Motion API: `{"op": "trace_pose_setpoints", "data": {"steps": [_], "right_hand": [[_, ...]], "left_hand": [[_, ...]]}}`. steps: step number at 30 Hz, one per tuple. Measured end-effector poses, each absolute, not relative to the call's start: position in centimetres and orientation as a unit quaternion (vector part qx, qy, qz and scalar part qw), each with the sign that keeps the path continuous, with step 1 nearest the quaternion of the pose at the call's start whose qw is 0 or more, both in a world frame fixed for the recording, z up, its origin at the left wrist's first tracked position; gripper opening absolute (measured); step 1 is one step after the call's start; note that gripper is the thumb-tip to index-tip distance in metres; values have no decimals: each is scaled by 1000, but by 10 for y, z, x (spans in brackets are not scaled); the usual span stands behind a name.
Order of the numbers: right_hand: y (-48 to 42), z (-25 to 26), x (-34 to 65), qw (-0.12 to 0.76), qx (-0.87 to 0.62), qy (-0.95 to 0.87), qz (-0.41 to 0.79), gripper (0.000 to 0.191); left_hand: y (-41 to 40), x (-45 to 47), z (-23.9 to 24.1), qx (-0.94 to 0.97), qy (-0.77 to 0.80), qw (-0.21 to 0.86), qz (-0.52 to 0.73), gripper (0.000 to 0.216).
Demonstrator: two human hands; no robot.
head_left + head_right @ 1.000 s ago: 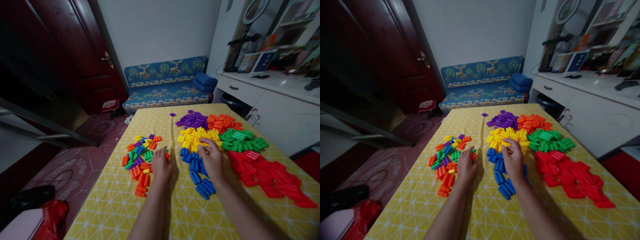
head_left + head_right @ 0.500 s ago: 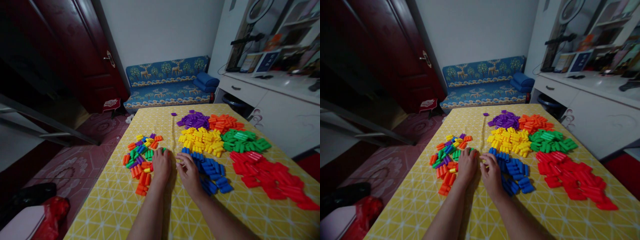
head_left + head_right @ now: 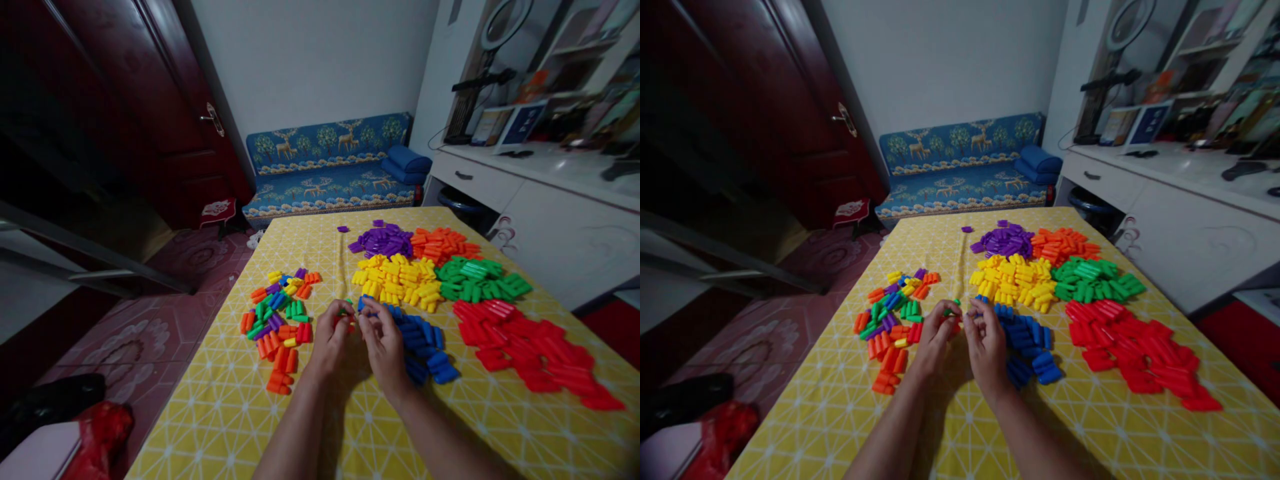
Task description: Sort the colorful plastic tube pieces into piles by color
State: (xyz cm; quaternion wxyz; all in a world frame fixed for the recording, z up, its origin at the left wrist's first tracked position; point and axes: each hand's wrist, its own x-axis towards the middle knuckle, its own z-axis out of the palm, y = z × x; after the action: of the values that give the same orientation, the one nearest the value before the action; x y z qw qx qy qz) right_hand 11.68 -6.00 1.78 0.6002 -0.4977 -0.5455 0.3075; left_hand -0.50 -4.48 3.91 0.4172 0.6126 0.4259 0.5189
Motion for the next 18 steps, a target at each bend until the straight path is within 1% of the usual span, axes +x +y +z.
{"op": "trace_pose_setpoints", "data": {"steps": [2, 7, 9, 12, 15, 18], "right_hand": [[-59, 22, 119, 593, -495, -551, 317, 34], [-55, 30, 124, 587, -458, -576, 338, 24], [-53, 31, 124, 582, -447, -578, 358, 25], [-54, 31, 123, 558, -439, -584, 393, 27], [-56, 35, 124, 537, -437, -599, 403, 26], [-48, 43, 143, 561, -473, -555, 393, 28]], "left_hand": [[-47, -2, 40, 597, 406, 453, 523, 13], [-49, 1, 42, 528, 386, 549, 520, 17], [-49, 1, 44, 497, 378, 576, 527, 20], [-48, 1, 44, 476, 362, 589, 543, 25], [-48, 2, 44, 468, 352, 604, 541, 27], [-44, 3, 40, 439, 391, 607, 534, 34]]}}
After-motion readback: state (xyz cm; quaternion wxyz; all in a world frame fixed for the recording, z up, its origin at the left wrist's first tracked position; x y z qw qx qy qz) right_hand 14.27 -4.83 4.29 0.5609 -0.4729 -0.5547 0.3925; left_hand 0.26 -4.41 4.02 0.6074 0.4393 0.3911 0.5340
